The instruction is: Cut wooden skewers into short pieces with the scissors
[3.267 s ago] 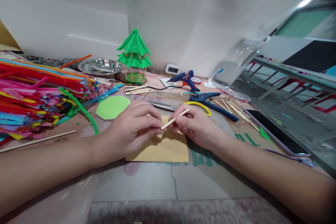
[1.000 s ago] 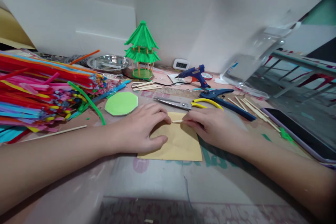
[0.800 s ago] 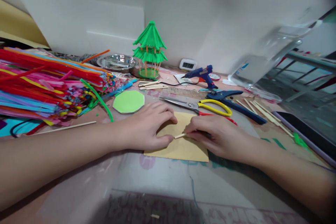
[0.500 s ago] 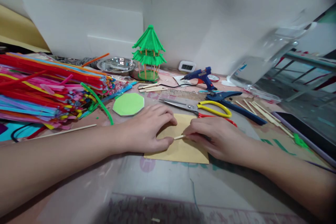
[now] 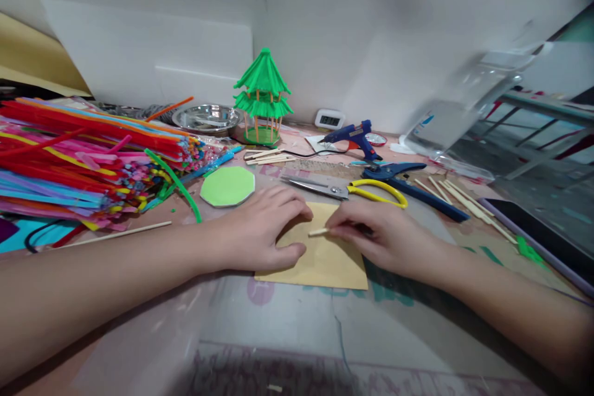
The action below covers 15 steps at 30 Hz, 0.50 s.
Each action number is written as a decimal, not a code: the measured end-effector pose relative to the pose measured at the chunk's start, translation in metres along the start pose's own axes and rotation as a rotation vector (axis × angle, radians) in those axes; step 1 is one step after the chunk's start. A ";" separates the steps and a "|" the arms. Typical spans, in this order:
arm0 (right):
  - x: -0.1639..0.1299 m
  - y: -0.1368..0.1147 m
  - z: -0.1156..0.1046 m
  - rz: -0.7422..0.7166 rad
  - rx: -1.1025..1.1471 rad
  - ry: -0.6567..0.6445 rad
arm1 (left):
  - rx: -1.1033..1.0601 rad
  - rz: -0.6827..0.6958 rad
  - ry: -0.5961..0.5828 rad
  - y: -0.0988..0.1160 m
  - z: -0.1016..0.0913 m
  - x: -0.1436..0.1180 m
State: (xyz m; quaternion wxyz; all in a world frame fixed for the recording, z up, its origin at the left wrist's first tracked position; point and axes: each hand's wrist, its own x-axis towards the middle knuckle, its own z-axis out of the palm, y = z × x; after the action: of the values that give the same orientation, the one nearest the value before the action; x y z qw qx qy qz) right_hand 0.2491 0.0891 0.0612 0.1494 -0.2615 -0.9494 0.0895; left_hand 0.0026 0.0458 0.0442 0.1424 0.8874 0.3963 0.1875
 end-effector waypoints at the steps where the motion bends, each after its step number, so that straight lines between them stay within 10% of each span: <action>1: 0.000 -0.001 -0.001 -0.023 0.012 -0.025 | -0.005 -0.005 0.005 0.000 0.000 0.000; 15: 0.000 0.003 0.006 0.102 -0.095 0.114 | 0.000 -0.001 0.015 -0.002 0.001 0.000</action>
State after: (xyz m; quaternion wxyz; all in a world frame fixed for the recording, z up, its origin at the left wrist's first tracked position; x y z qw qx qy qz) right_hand 0.2487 0.0908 0.0551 0.1856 -0.3209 -0.9280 0.0367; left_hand 0.0012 0.0472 0.0426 0.1397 0.8858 0.3978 0.1940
